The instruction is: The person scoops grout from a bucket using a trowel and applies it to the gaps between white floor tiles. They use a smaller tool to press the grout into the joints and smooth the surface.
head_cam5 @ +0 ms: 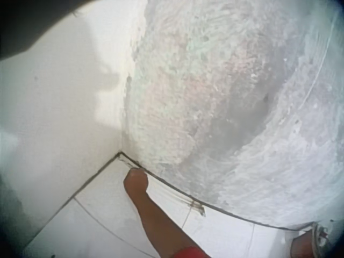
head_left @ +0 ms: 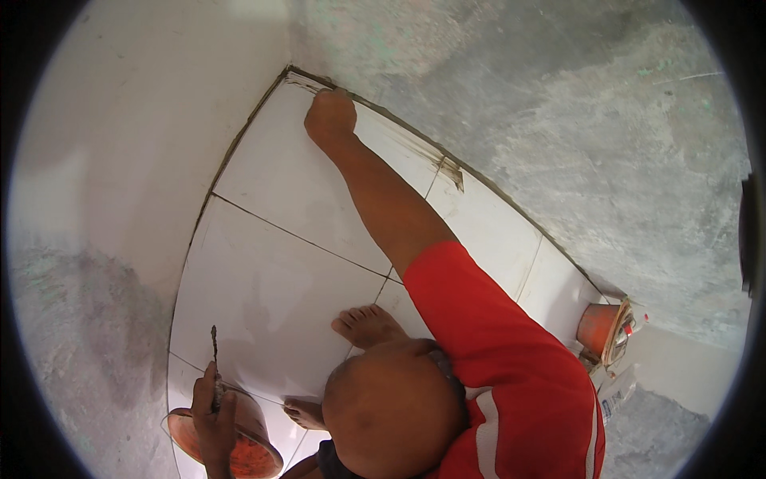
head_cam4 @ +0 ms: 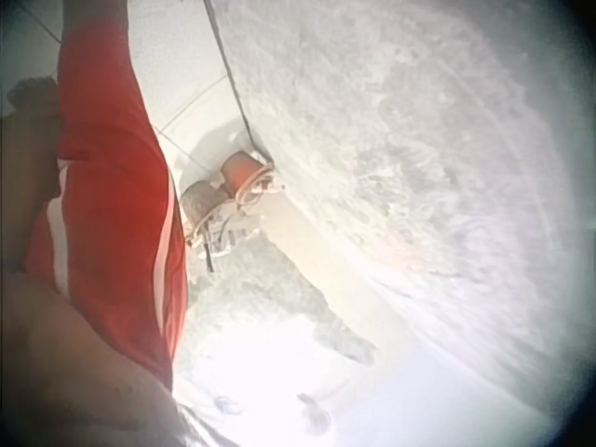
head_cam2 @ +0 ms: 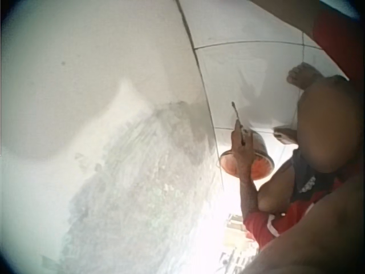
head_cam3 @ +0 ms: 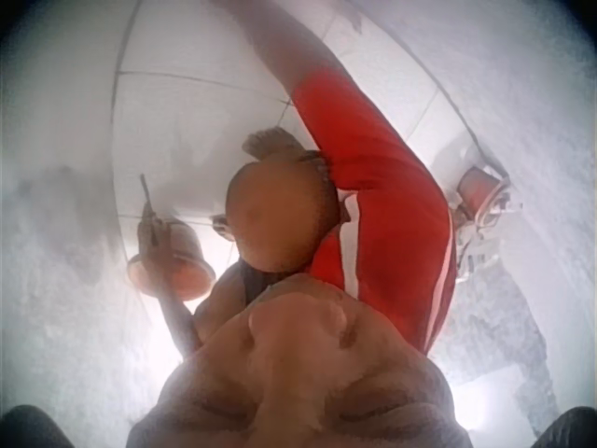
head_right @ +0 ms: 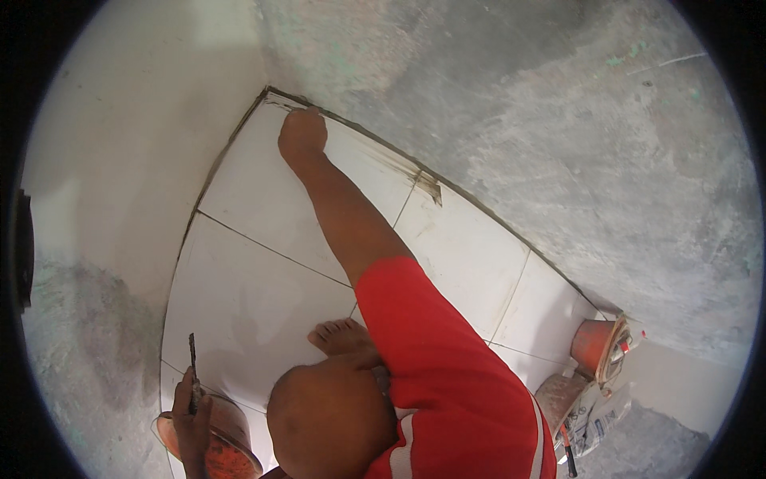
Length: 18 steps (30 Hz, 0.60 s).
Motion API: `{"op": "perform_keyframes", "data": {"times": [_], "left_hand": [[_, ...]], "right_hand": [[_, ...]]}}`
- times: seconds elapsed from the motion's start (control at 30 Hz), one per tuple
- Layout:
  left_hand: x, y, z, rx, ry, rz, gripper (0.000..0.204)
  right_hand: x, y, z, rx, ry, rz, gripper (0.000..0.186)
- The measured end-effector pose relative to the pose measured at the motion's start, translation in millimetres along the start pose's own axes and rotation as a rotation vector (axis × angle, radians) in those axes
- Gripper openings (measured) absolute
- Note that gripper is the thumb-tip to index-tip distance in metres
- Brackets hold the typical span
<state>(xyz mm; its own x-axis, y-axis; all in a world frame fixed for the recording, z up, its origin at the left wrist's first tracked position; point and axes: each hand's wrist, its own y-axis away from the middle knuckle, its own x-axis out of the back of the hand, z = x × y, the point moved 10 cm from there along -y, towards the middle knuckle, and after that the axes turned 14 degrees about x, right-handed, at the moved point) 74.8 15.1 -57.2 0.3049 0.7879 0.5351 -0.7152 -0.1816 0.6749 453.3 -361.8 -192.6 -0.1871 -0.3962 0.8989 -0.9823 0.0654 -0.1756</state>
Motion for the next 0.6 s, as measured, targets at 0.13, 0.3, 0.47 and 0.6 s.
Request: {"op": "perform_keyframes", "data": {"times": [0.13, 0.3, 0.47, 0.6], "left_hand": [[-2, -1, 0, -0.030, -0.024, -0.036, 0.060], [2, 1, 15, -0.102, -0.061, -0.020, 0.060], [11, -1, 7, -0.118, -0.036, 0.055, 0.056], [0, -10, 4, -0.056, -0.029, -0.014, 0.056]], "right_hand": [[-8, -20, -18, 0.059, -0.074, -0.024, 0.020], [3, 6, -6, 0.211, -0.222, 0.290, 0.026], [35, 50, 38, 0.137, -0.208, 0.304, 0.025], [21, 30, 37, 0.119, -0.106, 0.117, 0.022]]}}
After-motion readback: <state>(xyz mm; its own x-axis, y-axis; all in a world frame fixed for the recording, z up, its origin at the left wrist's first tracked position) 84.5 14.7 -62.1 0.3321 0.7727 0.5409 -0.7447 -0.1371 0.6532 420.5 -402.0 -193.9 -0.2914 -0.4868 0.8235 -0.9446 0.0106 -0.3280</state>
